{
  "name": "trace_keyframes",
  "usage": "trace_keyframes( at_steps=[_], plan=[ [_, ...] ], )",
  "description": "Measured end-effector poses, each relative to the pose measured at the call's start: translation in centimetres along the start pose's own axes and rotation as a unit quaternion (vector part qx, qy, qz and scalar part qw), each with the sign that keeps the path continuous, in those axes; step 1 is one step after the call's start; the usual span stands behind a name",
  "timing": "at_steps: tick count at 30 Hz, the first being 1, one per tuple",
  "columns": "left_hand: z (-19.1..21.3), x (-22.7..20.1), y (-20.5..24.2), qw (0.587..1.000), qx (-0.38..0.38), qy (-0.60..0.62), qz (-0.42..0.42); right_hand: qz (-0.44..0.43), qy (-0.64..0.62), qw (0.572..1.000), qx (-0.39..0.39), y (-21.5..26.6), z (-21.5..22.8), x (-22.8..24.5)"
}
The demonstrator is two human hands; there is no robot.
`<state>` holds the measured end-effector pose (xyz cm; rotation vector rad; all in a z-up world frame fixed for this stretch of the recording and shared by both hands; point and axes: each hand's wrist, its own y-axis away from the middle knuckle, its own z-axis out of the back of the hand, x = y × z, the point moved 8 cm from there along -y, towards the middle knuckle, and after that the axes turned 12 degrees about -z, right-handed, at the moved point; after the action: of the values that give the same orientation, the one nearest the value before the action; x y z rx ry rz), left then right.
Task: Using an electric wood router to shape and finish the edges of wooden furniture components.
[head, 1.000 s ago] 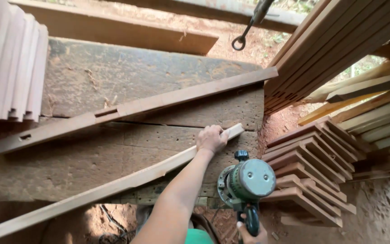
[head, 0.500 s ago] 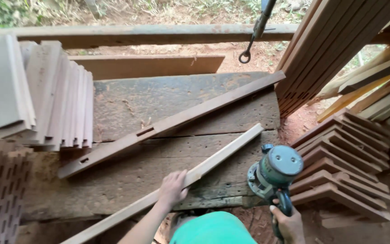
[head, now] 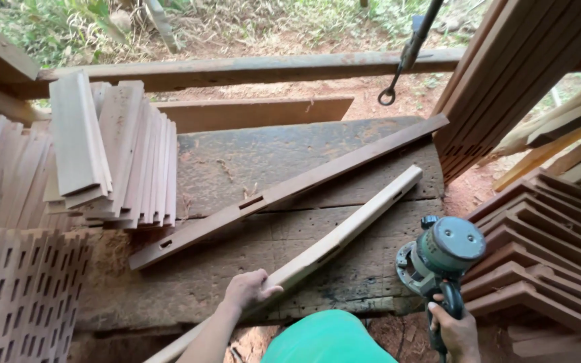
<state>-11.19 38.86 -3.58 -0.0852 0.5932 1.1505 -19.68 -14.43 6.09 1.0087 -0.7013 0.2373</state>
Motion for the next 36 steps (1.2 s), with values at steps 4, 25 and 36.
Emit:
trace_keyframes(
  at_steps=[4, 25, 36],
  plan=[
    [3.6, -2.8, -5.7, 0.975, -0.166, -0.032, -0.142, -0.035, -0.029, 0.999, -0.001, -0.1, -0.6, -0.4],
    [1.3, 1.4, -3.8, 0.995, -0.025, -0.070, 0.065, -0.016, -0.058, 0.997, 0.050, -3.8, -1.3, -1.2],
    [-8.8, 13.5, 5.8, 0.933, -0.203, -0.274, 0.111, -0.003, -0.076, 0.996, 0.046, -4.5, -0.9, -2.0]
  ],
)
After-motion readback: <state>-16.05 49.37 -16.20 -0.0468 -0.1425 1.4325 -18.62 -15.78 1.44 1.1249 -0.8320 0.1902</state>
